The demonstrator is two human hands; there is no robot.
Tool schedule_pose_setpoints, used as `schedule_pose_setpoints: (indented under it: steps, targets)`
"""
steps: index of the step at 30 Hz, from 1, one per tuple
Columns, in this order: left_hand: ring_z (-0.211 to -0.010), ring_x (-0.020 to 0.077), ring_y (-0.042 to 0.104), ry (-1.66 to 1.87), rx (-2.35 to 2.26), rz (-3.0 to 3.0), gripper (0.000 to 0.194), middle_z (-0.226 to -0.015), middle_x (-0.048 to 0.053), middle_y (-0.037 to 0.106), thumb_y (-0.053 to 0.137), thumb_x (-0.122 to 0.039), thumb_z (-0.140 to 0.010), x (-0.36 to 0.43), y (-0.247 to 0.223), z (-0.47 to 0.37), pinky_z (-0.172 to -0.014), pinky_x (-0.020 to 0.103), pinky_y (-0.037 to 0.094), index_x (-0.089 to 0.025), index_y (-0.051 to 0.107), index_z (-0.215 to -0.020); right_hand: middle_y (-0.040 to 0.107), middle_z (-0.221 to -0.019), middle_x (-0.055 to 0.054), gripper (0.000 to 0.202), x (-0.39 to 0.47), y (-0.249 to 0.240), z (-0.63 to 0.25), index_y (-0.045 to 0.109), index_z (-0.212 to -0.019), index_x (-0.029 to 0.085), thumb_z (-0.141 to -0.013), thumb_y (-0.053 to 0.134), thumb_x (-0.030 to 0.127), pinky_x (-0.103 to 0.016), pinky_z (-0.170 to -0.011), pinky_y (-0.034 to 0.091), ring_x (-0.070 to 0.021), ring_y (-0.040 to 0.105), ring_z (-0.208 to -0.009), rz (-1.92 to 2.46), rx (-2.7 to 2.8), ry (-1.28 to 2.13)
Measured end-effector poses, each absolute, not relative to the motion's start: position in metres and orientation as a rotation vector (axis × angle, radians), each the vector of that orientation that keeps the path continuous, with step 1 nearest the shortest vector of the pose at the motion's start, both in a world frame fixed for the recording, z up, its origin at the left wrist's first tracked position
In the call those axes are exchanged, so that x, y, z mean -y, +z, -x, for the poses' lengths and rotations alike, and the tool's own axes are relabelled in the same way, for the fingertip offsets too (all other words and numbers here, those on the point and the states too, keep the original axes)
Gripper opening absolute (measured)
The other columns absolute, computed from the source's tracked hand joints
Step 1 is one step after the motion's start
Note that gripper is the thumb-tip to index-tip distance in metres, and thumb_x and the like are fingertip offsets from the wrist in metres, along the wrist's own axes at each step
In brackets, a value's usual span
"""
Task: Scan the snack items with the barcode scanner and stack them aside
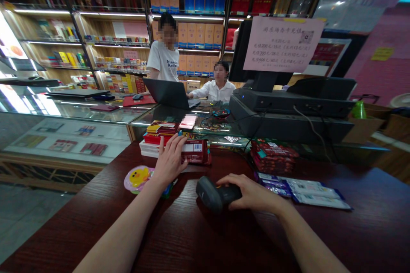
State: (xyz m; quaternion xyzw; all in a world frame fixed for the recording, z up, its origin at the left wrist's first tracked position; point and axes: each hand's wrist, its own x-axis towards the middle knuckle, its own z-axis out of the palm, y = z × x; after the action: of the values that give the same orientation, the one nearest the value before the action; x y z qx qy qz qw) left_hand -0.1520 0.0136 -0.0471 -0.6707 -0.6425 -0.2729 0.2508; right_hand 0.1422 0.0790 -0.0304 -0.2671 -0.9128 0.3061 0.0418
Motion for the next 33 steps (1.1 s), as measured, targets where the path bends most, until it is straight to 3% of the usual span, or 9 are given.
schedule_pose_setpoints:
  steps: [8, 12, 15, 18, 25, 33]
  targets:
    - [-0.143, 0.0299, 0.036, -0.750, 1.754, 1.826, 0.072, -0.145, 0.013, 0.052, 0.067, -0.027, -0.079, -0.013, -0.045, 0.151, -0.124, 0.056, 0.005, -0.017, 0.039, -0.144, 0.065, -0.109, 0.001, 0.055, -0.075, -0.030, -0.139, 0.063, -0.117, 0.030, -0.065, 0.080, 0.028, -0.033, -0.093, 0.040, -0.0227, 0.058, -0.103, 0.820, 2.870, 0.901]
    - [-0.143, 0.0306, 0.037, -0.758, 1.740, 1.837, 0.073, -0.146, 0.013, 0.051, 0.067, -0.028, -0.079, -0.013, -0.045, 0.151, -0.124, 0.056, 0.006, -0.019, 0.038, -0.145, 0.064, -0.119, -0.003, 0.070, -0.076, -0.026, -0.143, 0.061, -0.127, 0.030, -0.061, 0.084, 0.036, -0.038, -0.099, 0.039, -0.0271, 0.056, -0.113, 0.811, 2.867, 0.970]
    - [-0.144, 0.0307, 0.036, -0.759, 1.719, 1.850, 0.073, -0.146, 0.013, 0.050, 0.067, -0.028, -0.079, -0.013, -0.045, 0.148, -0.124, 0.056, 0.006, -0.019, 0.038, -0.146, 0.065, -0.125, -0.005, 0.058, -0.080, -0.025, -0.144, 0.063, -0.127, 0.028, -0.074, 0.076, 0.047, -0.040, -0.101, 0.041, -0.0272, 0.057, -0.117, 0.779, 2.714, 1.112]
    - [-0.144, 0.0298, 0.036, -0.771, 1.703, 1.865, 0.072, -0.147, 0.012, 0.050, 0.066, -0.027, -0.080, -0.013, -0.044, 0.143, -0.125, 0.055, 0.006, -0.020, 0.037, -0.146, 0.072, -0.113, -0.006, 0.040, -0.088, -0.032, -0.137, 0.066, -0.120, 0.023, -0.090, 0.057, 0.048, -0.039, -0.094, 0.048, -0.0236, 0.065, -0.104, 0.845, 2.408, 1.150]
    - [-0.143, 0.0293, 0.037, -0.754, 1.643, 1.974, 0.075, -0.146, 0.011, 0.051, 0.069, -0.026, -0.077, -0.012, -0.045, 0.127, -0.125, 0.055, 0.006, -0.020, 0.038, -0.146, 0.076, -0.102, -0.007, 0.039, -0.105, -0.056, -0.110, 0.067, -0.118, 0.019, -0.085, 0.062, 0.040, -0.038, -0.089, 0.053, -0.0220, 0.070, -0.094, 0.949, 1.997, 1.043]
    - [-0.144, 0.0290, 0.036, -0.755, 1.607, 1.994, 0.075, -0.148, 0.012, 0.048, 0.069, -0.025, -0.078, -0.011, -0.045, 0.118, -0.125, 0.055, 0.010, -0.020, 0.037, -0.146, 0.074, -0.082, -0.003, 0.023, -0.111, -0.060, -0.102, 0.069, -0.085, 0.019, -0.077, 0.067, 0.040, -0.032, -0.074, 0.052, -0.0198, 0.068, -0.076, 0.938, 1.942, 1.051]
